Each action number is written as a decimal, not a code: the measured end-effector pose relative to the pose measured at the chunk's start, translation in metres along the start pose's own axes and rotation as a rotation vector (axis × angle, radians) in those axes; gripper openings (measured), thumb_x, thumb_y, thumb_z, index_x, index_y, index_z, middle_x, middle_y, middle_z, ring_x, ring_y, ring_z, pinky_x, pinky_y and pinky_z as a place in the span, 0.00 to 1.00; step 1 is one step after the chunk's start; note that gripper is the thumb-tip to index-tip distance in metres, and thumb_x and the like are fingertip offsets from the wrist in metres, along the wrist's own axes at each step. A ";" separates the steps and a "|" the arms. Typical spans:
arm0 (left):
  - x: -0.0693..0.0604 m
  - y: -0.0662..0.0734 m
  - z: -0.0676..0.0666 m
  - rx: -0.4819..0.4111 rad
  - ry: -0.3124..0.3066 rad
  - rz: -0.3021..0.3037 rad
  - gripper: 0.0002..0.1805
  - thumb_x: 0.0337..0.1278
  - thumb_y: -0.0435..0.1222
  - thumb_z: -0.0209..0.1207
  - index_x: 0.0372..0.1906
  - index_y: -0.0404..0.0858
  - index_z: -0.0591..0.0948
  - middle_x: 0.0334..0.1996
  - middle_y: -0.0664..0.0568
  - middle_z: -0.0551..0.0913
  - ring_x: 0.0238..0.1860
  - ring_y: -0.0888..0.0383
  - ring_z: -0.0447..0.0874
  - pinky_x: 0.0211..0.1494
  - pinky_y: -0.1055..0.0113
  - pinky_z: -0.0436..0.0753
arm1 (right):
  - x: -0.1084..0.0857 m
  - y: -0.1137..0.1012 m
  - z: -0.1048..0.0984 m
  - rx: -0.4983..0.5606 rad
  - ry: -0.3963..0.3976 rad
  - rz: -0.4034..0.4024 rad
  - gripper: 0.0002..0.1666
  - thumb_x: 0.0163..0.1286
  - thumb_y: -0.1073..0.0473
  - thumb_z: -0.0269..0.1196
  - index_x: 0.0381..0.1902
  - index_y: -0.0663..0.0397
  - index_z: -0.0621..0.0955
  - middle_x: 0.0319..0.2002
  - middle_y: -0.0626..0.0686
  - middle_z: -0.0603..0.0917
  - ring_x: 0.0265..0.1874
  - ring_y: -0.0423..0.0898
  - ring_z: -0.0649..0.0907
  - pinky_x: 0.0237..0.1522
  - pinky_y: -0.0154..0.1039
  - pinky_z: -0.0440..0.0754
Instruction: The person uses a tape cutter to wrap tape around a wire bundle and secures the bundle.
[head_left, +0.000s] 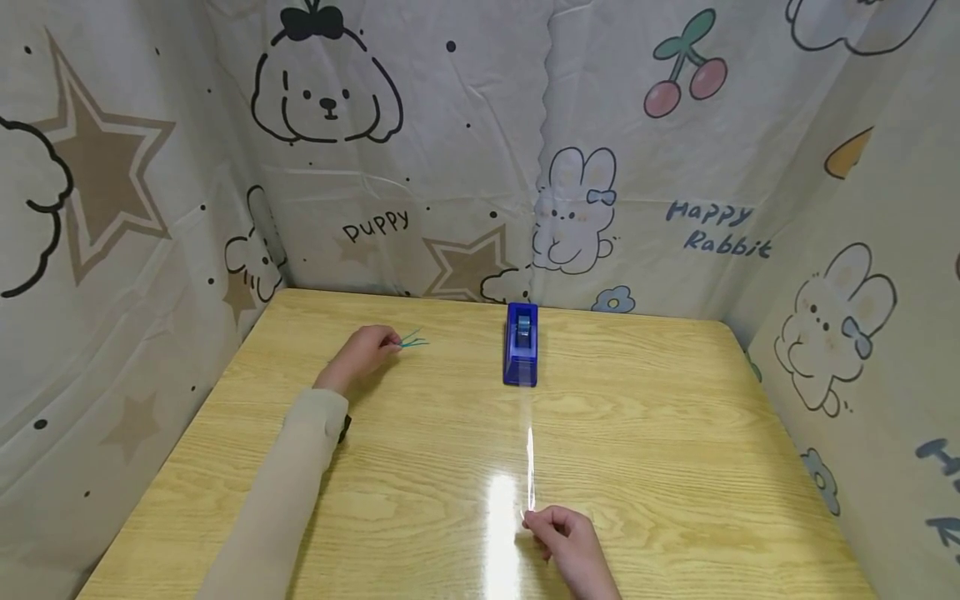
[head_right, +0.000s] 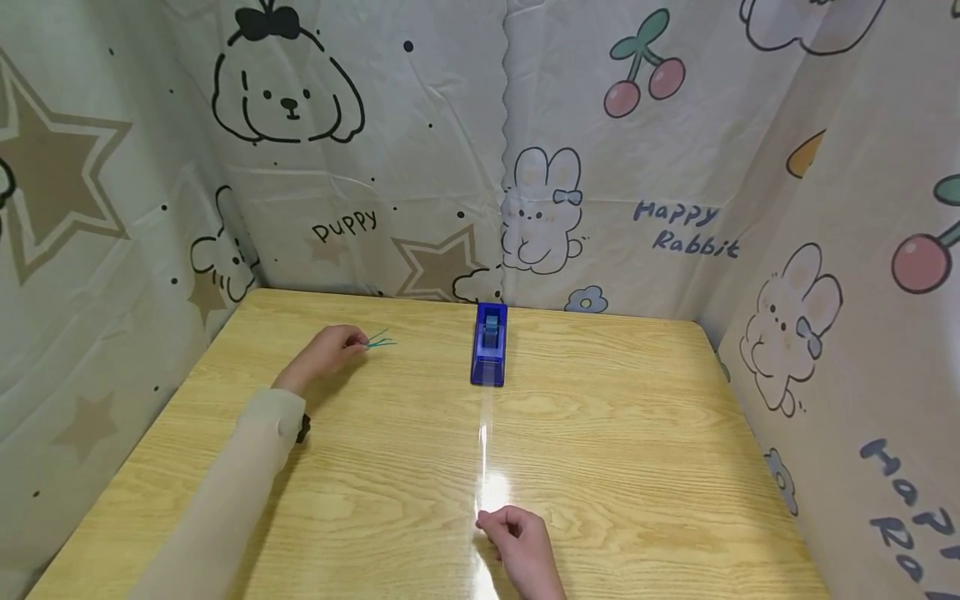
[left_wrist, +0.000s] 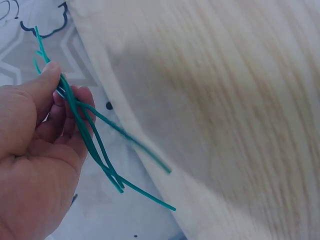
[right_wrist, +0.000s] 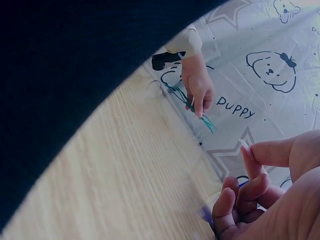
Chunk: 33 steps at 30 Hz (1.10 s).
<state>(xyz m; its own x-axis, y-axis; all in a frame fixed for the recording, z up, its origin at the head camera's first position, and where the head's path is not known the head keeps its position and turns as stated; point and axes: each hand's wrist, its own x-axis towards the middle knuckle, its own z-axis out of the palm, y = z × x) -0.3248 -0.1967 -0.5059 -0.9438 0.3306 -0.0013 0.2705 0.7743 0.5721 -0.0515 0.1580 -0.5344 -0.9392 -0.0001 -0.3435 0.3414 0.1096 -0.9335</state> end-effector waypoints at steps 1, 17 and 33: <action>0.000 0.001 0.001 -0.003 0.001 0.000 0.11 0.76 0.32 0.58 0.51 0.28 0.83 0.48 0.38 0.86 0.50 0.45 0.84 0.59 0.50 0.81 | 0.000 0.000 0.000 0.000 0.000 0.002 0.16 0.74 0.63 0.64 0.36 0.78 0.81 0.31 0.48 0.84 0.27 0.38 0.77 0.30 0.31 0.77; 0.000 0.010 0.017 -0.040 -0.004 0.046 0.04 0.69 0.31 0.64 0.40 0.32 0.86 0.37 0.44 0.87 0.39 0.52 0.83 0.48 0.57 0.81 | -0.001 -0.003 -0.001 0.001 -0.011 -0.005 0.18 0.73 0.61 0.65 0.38 0.78 0.82 0.29 0.48 0.83 0.28 0.39 0.77 0.30 0.31 0.77; 0.000 0.011 0.022 0.069 -0.008 0.009 0.06 0.68 0.33 0.65 0.45 0.36 0.87 0.38 0.46 0.87 0.42 0.50 0.84 0.53 0.50 0.80 | 0.001 0.002 -0.001 0.008 0.002 -0.003 0.13 0.73 0.63 0.65 0.30 0.68 0.83 0.31 0.51 0.84 0.28 0.39 0.77 0.29 0.31 0.77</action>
<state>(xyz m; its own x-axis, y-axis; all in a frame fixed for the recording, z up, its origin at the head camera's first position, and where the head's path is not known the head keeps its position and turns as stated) -0.3178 -0.1760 -0.5179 -0.9399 0.3415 -0.0033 0.2914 0.8069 0.5139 -0.0520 0.1595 -0.5369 -0.9404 0.0012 -0.3402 0.3385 0.1017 -0.9354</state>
